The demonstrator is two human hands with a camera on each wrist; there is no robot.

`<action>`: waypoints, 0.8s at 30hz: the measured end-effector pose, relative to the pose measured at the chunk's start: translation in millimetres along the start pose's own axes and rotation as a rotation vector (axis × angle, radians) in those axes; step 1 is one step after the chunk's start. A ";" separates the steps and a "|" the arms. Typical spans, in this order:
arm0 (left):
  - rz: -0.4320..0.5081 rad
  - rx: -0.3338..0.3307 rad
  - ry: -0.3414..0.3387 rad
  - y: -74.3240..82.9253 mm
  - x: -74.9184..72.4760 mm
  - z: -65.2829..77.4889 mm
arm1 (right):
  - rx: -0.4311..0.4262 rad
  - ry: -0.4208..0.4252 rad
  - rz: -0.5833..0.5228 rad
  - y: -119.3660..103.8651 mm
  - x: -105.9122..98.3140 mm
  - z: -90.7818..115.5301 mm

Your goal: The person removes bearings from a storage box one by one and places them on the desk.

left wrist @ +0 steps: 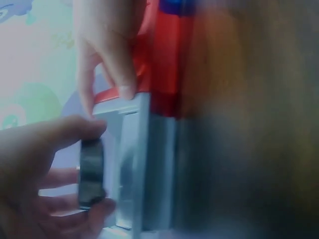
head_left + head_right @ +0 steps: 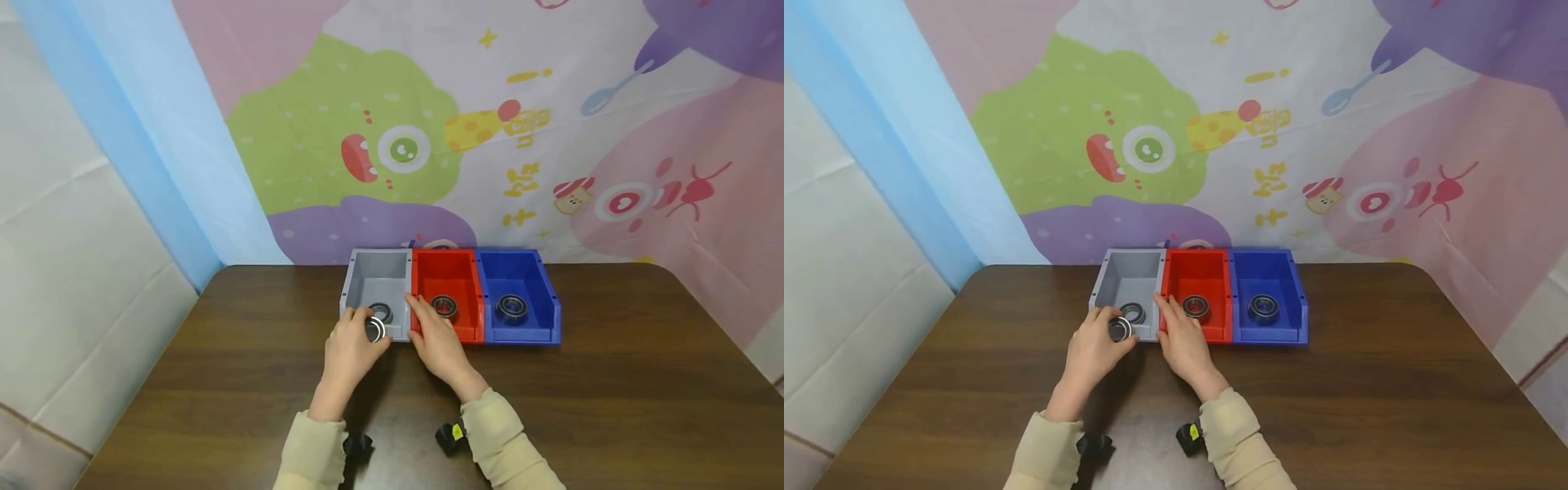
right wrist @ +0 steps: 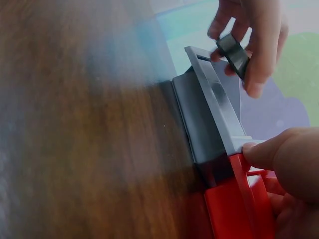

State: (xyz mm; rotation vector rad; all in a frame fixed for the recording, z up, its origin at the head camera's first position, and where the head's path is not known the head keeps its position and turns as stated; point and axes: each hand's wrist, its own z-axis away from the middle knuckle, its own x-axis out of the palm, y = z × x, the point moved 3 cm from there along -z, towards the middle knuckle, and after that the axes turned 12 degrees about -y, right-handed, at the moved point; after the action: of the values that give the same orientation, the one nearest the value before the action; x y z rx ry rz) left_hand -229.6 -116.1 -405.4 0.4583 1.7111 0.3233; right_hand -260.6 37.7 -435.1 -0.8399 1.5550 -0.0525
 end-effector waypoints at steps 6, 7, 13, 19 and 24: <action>-0.061 -0.036 -0.241 -7.5 -6.2 2.9 | 0.003 -0.013 -0.012 -0.1 -0.2 0.6; -0.072 -0.035 -0.283 -9.0 -7.0 3.4 | 0.000 -0.012 -0.010 0.0 -0.4 0.4; -0.114 -0.007 -0.453 -14.6 -9.6 5.2 | -0.003 -0.004 -0.008 0.7 -2.2 -1.0; -0.118 -0.015 -0.514 -16.8 -14.9 8.2 | -0.006 -0.015 -0.014 0.6 -1.6 -1.8; -0.153 -0.018 -0.548 -17.6 -17.8 10.9 | 0.006 -0.022 -0.024 1.3 -0.3 -1.3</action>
State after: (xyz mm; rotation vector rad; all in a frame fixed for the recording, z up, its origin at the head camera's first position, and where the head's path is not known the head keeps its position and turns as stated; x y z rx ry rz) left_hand -218.5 -140.4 -400.0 0.3588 1.1976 0.0877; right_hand -262.4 38.3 -435.2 -0.8515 1.5238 -0.0654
